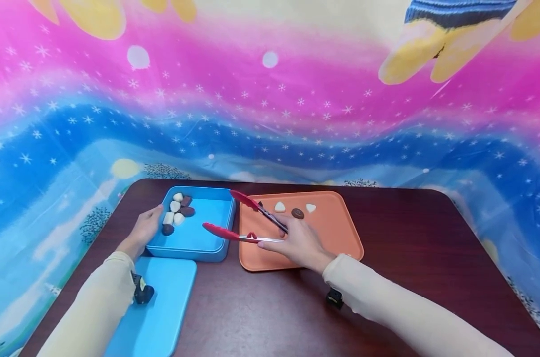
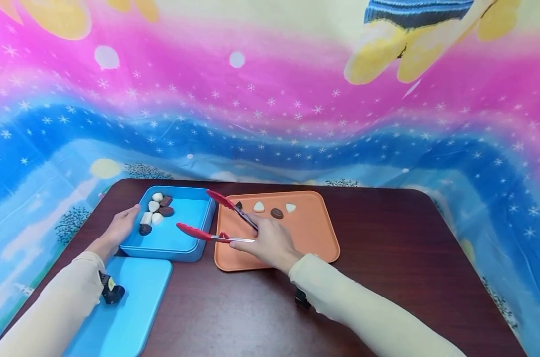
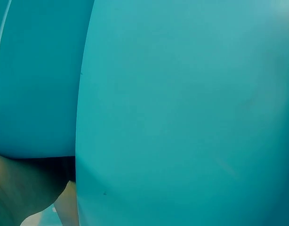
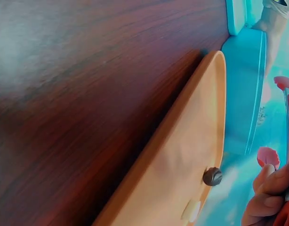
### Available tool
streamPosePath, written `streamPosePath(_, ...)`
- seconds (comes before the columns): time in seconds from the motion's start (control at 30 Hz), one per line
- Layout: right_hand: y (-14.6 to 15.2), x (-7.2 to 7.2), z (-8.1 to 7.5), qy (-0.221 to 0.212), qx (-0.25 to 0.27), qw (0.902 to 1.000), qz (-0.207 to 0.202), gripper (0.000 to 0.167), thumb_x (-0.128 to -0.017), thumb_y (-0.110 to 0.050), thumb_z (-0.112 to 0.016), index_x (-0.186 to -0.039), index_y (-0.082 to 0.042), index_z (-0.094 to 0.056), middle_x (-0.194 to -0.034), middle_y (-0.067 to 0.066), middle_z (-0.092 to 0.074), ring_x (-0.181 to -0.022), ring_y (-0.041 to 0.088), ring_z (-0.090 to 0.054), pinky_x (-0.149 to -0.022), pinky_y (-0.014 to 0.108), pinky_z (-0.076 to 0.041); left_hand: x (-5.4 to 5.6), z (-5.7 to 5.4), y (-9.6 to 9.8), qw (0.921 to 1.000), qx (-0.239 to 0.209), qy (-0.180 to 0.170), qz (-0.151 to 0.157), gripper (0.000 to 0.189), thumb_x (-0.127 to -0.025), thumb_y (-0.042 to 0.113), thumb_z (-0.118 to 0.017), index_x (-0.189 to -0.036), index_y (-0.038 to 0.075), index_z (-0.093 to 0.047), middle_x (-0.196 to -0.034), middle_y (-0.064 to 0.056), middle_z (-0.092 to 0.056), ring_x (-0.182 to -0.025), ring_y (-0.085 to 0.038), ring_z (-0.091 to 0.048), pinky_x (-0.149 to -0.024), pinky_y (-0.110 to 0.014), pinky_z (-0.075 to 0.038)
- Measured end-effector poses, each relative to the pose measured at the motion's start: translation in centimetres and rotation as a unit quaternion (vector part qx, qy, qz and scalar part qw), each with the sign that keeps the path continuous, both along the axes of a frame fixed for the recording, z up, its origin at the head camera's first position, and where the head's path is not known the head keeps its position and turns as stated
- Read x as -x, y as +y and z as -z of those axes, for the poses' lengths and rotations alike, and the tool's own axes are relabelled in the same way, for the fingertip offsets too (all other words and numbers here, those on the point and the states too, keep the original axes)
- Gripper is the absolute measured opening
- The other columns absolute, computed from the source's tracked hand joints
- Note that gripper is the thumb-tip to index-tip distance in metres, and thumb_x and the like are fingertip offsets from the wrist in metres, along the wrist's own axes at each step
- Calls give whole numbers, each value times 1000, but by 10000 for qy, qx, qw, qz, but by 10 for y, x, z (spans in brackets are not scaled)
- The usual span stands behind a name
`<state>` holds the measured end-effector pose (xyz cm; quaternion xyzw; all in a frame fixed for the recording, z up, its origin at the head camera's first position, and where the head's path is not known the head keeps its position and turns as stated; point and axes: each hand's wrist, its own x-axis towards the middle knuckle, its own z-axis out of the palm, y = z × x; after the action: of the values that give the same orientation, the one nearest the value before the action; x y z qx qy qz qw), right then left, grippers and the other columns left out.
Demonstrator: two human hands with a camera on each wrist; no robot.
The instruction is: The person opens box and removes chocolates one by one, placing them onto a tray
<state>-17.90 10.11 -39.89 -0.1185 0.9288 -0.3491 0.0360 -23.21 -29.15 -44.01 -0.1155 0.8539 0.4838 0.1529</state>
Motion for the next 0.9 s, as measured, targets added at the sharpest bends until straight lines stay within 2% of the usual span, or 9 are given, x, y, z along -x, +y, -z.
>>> streamPosePath(0.1, -7, 3, 4, -113, 39, 9999, -95, 80, -74, -59, -84, -144, -28, -58, -65, -2, -51, -52, 15, -43, -45, 27, -31, -1, 2, 0, 10000, 55, 12, -15, 77, -106, 59, -11, -162, 7, 0, -169, -24, 0, -156, -50, 0, -123, -70, -10)
streamPosePath(0.3, -24, 10, 6, -95, -121, 9996, -218, 76, -76, -61, -82, -142, -28, -60, -60, -2, -47, -50, 15, -42, -43, 25, -27, 2, 4, 2, 10000, -62, -31, -23, 77, -106, 61, -13, -163, 11, -1, -170, -22, -4, -156, -49, -7, -123, -70, -15)
streamPosePath(0.47, -39, 17, 4, -15, -222, 9994, -264, 78, -77, -62, -81, -142, -25, -59, -61, -3, -45, -49, 15, -39, -42, 26, -25, 4, 3, 3, 9999, 36, -56, -140, 78, -106, 62, -14, -163, 10, 0, -170, -22, -2, -156, -49, -4, -122, -71, -13)
streamPosePath(0.6, -49, 21, 2, -92, -213, 9991, -347, 80, -78, -63, -79, -143, -23, -57, -61, -3, -45, -46, 15, -37, -40, 25, -23, 5, 3, 3, 9999, -38, -98, -123, 77, -105, 62, -15, -163, 13, -1, -170, -22, -6, -155, -50, -9, -122, -71, -16)
streamPosePath(0.8, -63, 29, -1, -68, -273, 9985, -469, 65, -80, -63, -77, -124, -16, -68, -57, -4, -45, -45, 14, -39, -39, 25, -24, 4, 2, 0, 9999, 80, -8, -93, 77, -106, 60, -12, -162, 9, 1, -170, -22, 0, -156, -49, -1, -123, -71, -11)
streamPosePath(0.83, -66, 31, -1, -75, -310, 9982, -505, 63, -81, -63, -76, -123, -16, -69, -56, -4, -44, -45, 14, -40, -39, 25, -24, 4, 1, 0, 9999, 81, -10, -82, 77, -106, 60, -11, -162, 9, 1, -170, -22, 0, -156, -49, 0, -123, -70, -10)
streamPosePath(0.9, -71, 33, -2, -99, -399, 9975, -583, 64, -83, -62, -75, -130, -19, -68, -54, -3, -44, -44, 15, -39, -39, 25, -24, 3, 1, -1, 9999, 71, -30, -94, 78, -106, 61, -11, -162, 9, 1, -170, -22, 1, -156, -49, 0, -123, -70, -10)
